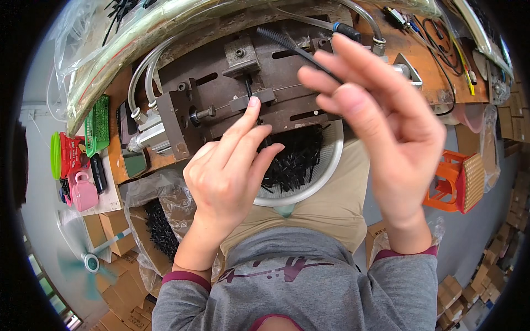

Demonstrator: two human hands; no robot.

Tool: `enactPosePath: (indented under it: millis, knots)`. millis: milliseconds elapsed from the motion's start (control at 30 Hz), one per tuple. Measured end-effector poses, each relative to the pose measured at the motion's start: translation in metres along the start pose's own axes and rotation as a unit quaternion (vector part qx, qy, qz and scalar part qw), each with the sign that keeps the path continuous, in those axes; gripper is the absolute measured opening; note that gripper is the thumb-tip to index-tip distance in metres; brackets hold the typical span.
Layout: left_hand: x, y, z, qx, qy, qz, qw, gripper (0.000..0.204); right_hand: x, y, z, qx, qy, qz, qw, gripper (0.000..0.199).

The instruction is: Assembling small black components using a mechanical fixture on a workbench.

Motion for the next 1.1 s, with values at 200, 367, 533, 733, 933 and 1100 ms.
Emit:
enactPosePath:
  millis: [200, 367, 533, 733, 933, 1100]
  knots:
    - [0.019, -0.003, 0.024, -0.022, 0.177, 0.035, 0.983, 0.048, -0.033, 0.045, 0.007, 0.028, 0.053, -0.104, 0.993, 0.045]
    - [0.031, 0.011, 0.014, 0.028, 0.180, 0.021, 0.983, 0.046, -0.010, 0.071, 0.037, 0.069, 0.129, -0.112, 0.983, 0.035]
    - [0.022, 0.016, -0.006, 0.048, 0.117, 0.014, 0.992, 0.036, 0.022, 0.099, 0.170, -0.126, 0.321, -0.087, 0.935, 0.024]
    - [-0.002, 0.013, 0.003, -0.020, 0.017, -0.006, 1.000, 0.029, 0.008, 0.061, 0.310, 0.133, 0.536, -0.010, 0.834, 0.033]
    - [-0.001, -0.004, 0.002, -0.047, -0.014, -0.011, 0.999, 0.027, -0.023, 0.040, 0.320, 0.310, 0.596, 0.070, 0.737, 0.033]
    - [0.001, -0.004, 0.003, -0.030, -0.032, -0.028, 0.999, 0.026, -0.028, 0.035, 0.314, 0.313, 0.590, 0.074, 0.741, 0.033]
Point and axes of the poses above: each hand's wrist, its own y-axis away from the middle knuckle, its own x-axis out of the back of the hand, z = x × y, the point moved 5 cm from there along -y, towards the middle knuckle, and after that the axes turned 10 degrees about z, right-handed, at the moved point
